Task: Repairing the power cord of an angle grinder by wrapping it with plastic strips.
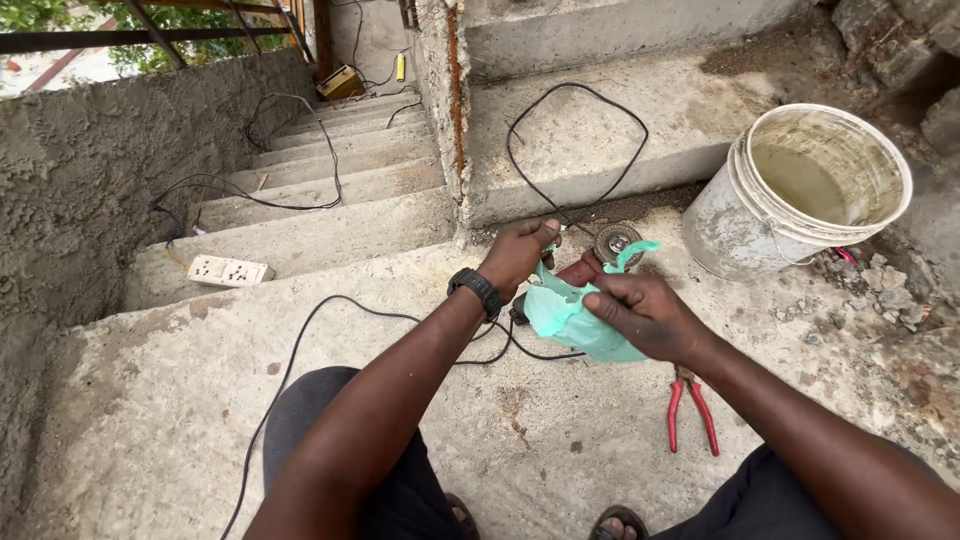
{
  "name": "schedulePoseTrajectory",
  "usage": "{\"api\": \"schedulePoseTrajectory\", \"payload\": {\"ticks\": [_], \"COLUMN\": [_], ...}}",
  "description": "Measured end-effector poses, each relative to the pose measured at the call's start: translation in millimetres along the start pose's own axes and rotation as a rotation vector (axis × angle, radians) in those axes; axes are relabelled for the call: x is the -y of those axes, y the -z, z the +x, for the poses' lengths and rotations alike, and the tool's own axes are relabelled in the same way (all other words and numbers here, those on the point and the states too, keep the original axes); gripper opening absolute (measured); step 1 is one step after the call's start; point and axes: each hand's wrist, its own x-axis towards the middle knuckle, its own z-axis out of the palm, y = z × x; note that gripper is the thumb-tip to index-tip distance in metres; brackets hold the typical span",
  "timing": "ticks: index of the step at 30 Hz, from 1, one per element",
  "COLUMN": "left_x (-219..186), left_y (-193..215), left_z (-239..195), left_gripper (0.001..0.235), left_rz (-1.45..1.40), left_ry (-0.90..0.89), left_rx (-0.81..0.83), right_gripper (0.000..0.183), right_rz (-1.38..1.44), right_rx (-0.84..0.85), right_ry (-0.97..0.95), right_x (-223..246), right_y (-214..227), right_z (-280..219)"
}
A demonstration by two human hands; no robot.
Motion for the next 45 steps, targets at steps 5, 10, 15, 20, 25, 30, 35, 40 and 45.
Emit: {"api": "schedulePoseTrajectory", "payload": {"ticks": [5, 10, 15, 20, 25, 30, 35, 40, 45], "left_x": [-40.1, -46.1, -27.8, -29.4, -16.5, -13.0, -14.7, 36.6, -5.2], "left_y": [-17.4, -12.1, -4.7, -10.8, -18.8, -31.5, -40.7, -3.5, -10.6], "left_z": [-40.5, -42.0, -31.9, -30.1, -25.5, -35.9, -30.2, 5.2, -22.1], "left_gripper": [0.059, 0.071, 0.058, 0.047, 0.039, 0.019, 0.019, 0.035, 0.051], "left_rz": [-0.058, 0.115, 0.178, 0.246, 0.279, 0.774, 0.881, 0.786, -0.012], "left_ry": [0.102, 0.140, 0.062, 0.020, -0.080, -0.462, -0.317, -0.301, 0.106], "left_rx": [0.235, 0.525, 0.666, 0.560, 0.470, 0.060, -0.079, -0.184, 0.239], "right_gripper": [0.034, 0.033, 0.035, 0.047, 0.046, 0.029, 0.027, 0.031, 0.046], "right_rz": [0.480, 0.476, 0.601, 0.829, 0.597, 0.125, -0.361, -0.354, 0.202], "right_rx": [-0.220, -0.188, -0.276, -0.081, -0.014, -0.159, -0.116, 0.010, -0.116], "right_ry": [-0.438, -0.495, -0.519, -0.590, -0.615, -0.364, -0.016, 0.227, -0.621], "right_x": [-10.7, -17.2, -34.4, -22.6, -42.3, -13.9, 3.4, 3.6, -18.2], "right_y": [27.3, 21.1, 20.6, 25.0, 8.2, -9.8, -0.9, 8.3, 31.2], "right_z": [6.2, 11.9, 8.6, 13.1, 13.3, 17.4, 13.6, 3.3, 10.4]}}
